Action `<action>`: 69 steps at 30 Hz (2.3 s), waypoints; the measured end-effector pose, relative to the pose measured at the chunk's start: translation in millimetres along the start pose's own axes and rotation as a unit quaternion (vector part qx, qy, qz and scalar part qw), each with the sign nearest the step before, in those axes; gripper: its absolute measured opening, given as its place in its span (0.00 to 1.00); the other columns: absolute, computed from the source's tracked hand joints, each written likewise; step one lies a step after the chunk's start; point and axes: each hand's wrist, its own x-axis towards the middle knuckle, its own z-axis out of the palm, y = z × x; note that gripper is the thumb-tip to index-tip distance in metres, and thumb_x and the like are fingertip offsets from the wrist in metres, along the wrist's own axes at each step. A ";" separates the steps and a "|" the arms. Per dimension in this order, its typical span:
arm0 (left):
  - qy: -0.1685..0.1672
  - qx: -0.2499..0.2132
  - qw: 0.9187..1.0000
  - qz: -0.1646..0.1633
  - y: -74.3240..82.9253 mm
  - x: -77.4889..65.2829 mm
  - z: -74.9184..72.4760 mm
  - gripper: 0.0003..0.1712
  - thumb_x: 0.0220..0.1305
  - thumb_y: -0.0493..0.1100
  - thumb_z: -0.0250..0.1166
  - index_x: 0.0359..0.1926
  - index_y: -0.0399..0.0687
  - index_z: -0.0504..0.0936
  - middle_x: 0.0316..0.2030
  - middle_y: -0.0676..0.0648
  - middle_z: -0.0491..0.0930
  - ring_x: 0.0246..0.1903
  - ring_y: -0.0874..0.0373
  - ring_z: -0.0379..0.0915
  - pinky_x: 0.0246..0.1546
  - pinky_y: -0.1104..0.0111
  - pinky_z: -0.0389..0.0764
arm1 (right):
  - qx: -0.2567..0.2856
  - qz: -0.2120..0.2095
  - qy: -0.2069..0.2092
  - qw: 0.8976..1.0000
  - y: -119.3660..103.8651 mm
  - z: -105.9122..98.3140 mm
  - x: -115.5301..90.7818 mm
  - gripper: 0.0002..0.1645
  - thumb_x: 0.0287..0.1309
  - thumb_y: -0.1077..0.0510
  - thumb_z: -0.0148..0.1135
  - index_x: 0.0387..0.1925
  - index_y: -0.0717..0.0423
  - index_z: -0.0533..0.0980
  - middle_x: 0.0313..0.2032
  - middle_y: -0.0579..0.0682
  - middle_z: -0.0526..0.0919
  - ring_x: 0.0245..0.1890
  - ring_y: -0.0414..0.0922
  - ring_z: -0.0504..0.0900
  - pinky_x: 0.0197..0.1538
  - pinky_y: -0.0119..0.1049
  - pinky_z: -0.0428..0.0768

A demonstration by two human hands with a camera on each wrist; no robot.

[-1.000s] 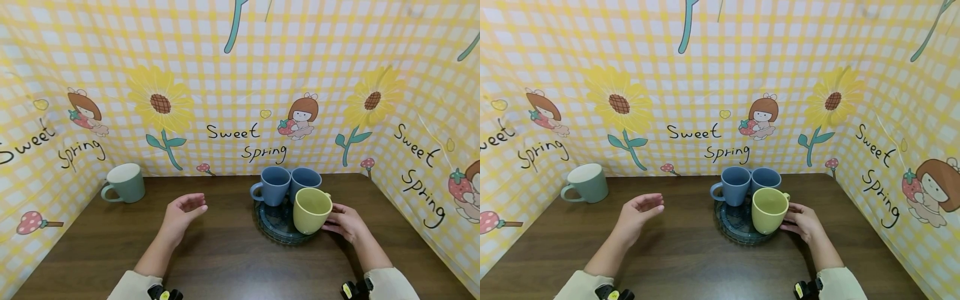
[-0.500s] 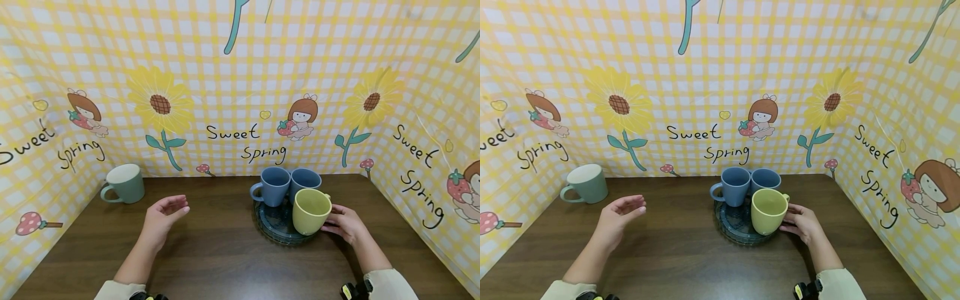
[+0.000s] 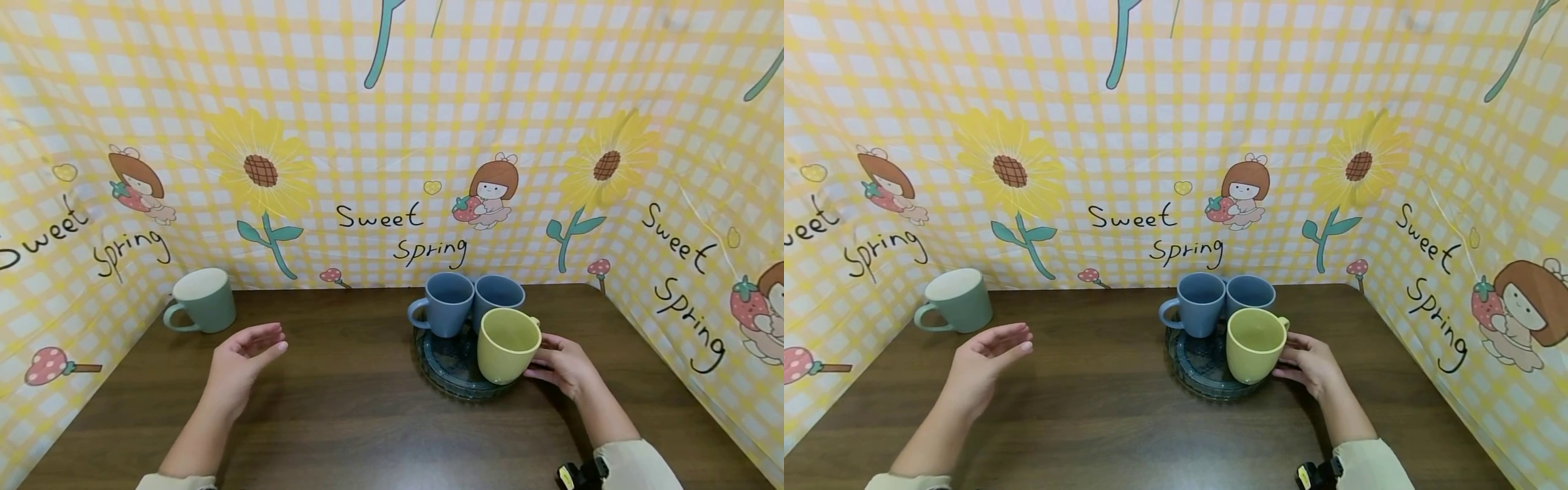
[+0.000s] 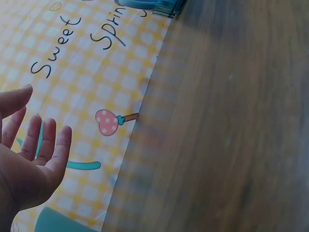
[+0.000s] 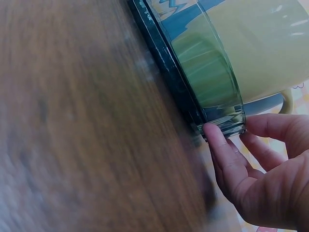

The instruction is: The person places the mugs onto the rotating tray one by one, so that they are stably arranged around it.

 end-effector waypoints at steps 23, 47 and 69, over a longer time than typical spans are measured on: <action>0.050 -0.041 0.997 0.033 9.3 -4.8 -35.7 0.17 0.56 0.24 0.68 0.47 0.37 0.84 0.37 0.54 0.86 0.41 0.64 0.82 0.43 0.78 0.80 | -0.007 0.000 0.008 1.000 2.6 0.8 -0.7 0.30 0.62 0.71 0.58 0.64 0.71 0.63 0.38 0.46 0.81 0.36 0.46 0.83 0.42 0.45 0.86; 0.151 -0.046 0.987 0.010 9.8 -2.8 -76.9 0.18 0.51 0.25 0.73 0.45 0.37 0.85 0.34 0.55 0.86 0.38 0.65 0.82 0.40 0.81 0.80 | -0.002 -0.005 0.005 1.000 3.9 -0.6 -2.2 0.24 0.62 0.70 0.58 0.60 0.66 0.68 0.40 0.47 0.79 0.37 0.45 0.83 0.43 0.46 0.85; 0.261 -0.074 0.963 -0.006 3.1 18.1 -111.6 0.22 0.47 0.23 0.74 0.45 0.40 0.85 0.34 0.56 0.84 0.39 0.66 0.78 0.35 0.83 0.79 | 0.005 -0.006 -0.005 1.000 3.4 -1.2 -1.4 0.18 0.62 0.70 0.58 0.53 0.59 0.73 0.39 0.46 0.80 0.37 0.45 0.83 0.43 0.46 0.85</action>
